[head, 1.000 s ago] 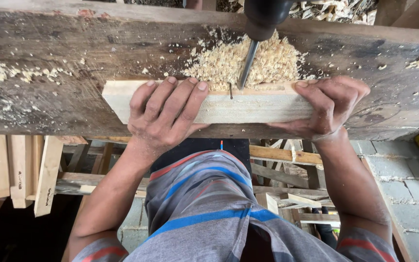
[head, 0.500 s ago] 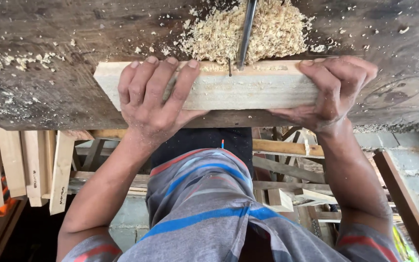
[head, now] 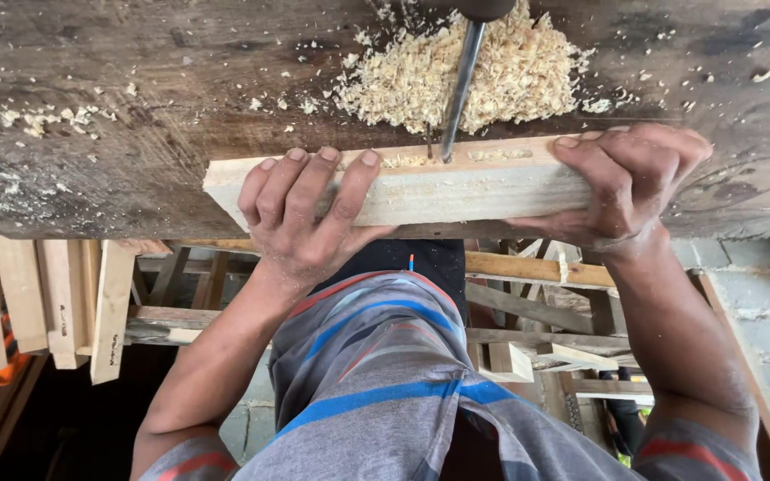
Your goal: Creating a groove in a wooden block by moving it against a spinning drill bit
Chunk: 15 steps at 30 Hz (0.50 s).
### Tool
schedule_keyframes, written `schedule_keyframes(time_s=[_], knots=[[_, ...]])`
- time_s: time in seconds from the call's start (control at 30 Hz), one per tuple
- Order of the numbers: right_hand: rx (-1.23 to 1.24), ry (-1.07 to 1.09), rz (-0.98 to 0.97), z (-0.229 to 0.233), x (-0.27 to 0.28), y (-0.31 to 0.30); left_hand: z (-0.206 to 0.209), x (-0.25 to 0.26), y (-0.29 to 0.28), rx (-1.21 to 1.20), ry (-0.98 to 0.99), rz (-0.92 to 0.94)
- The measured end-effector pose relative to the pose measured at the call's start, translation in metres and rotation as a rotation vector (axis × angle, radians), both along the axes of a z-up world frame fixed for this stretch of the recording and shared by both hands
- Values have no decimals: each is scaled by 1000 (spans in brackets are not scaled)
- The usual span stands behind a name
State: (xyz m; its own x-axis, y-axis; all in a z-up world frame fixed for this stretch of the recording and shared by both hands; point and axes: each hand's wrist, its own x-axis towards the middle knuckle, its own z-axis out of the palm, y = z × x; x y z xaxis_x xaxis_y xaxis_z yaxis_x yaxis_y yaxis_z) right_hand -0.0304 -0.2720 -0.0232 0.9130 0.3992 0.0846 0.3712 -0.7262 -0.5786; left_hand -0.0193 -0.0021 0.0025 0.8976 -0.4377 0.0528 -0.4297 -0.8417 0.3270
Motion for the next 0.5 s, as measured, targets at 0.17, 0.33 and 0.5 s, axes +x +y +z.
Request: schedule_keyframes(time_s=[0.17,0.33,0.5], knots=[[23,3,-21,-3,-4,-3,-1,4,0,-4,-7,-11],[5,-59,-75,-5,-3,-1,-4,12,0,9,-14,-56],[2,-54,-144,-10,-4,-3,-1,38,-2,23,-28,-141]])
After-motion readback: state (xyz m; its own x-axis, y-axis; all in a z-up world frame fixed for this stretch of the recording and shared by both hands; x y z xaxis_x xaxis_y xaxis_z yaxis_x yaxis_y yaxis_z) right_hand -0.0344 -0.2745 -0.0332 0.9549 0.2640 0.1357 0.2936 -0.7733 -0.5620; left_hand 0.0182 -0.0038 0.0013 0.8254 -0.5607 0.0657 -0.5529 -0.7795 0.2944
